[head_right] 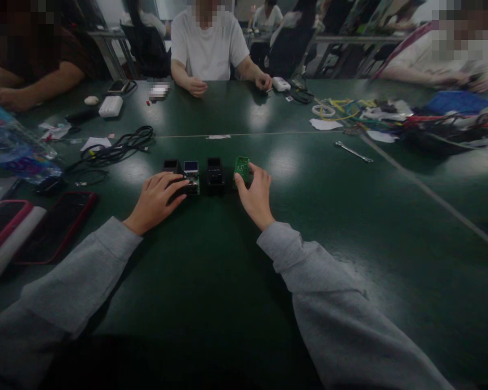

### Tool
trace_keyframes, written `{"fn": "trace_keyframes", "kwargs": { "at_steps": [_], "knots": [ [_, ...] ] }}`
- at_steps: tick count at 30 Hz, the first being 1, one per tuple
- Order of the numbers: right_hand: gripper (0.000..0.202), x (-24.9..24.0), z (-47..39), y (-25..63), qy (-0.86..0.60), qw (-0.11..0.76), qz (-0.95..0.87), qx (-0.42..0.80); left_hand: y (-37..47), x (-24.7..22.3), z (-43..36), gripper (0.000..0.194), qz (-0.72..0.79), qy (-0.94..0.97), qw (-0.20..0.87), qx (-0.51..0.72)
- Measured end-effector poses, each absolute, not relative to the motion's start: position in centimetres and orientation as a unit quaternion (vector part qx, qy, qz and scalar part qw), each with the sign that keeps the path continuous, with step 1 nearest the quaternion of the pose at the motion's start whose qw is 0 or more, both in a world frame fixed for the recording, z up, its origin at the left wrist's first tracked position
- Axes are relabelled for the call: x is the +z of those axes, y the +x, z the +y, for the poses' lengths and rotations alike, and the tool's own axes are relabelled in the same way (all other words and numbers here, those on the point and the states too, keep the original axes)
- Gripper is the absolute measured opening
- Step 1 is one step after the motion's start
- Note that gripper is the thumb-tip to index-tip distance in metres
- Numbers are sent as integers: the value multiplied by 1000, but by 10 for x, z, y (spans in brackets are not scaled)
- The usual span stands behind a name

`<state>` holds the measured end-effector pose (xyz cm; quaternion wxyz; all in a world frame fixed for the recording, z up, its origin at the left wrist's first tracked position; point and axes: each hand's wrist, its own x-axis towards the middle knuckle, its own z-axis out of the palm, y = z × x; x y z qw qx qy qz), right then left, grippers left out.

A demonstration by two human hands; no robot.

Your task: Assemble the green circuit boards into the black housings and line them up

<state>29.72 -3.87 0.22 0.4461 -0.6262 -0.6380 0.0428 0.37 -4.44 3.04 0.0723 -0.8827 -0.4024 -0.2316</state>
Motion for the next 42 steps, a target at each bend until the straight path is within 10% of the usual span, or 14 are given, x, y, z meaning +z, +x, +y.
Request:
{"fn": "trace_keyframes", "kwargs": {
  "at_steps": [42],
  "knots": [
    [49,2,-38,294,-599,445,-662,68,3,30,-43,38,-401,-883,83,-231]
  ]
}}
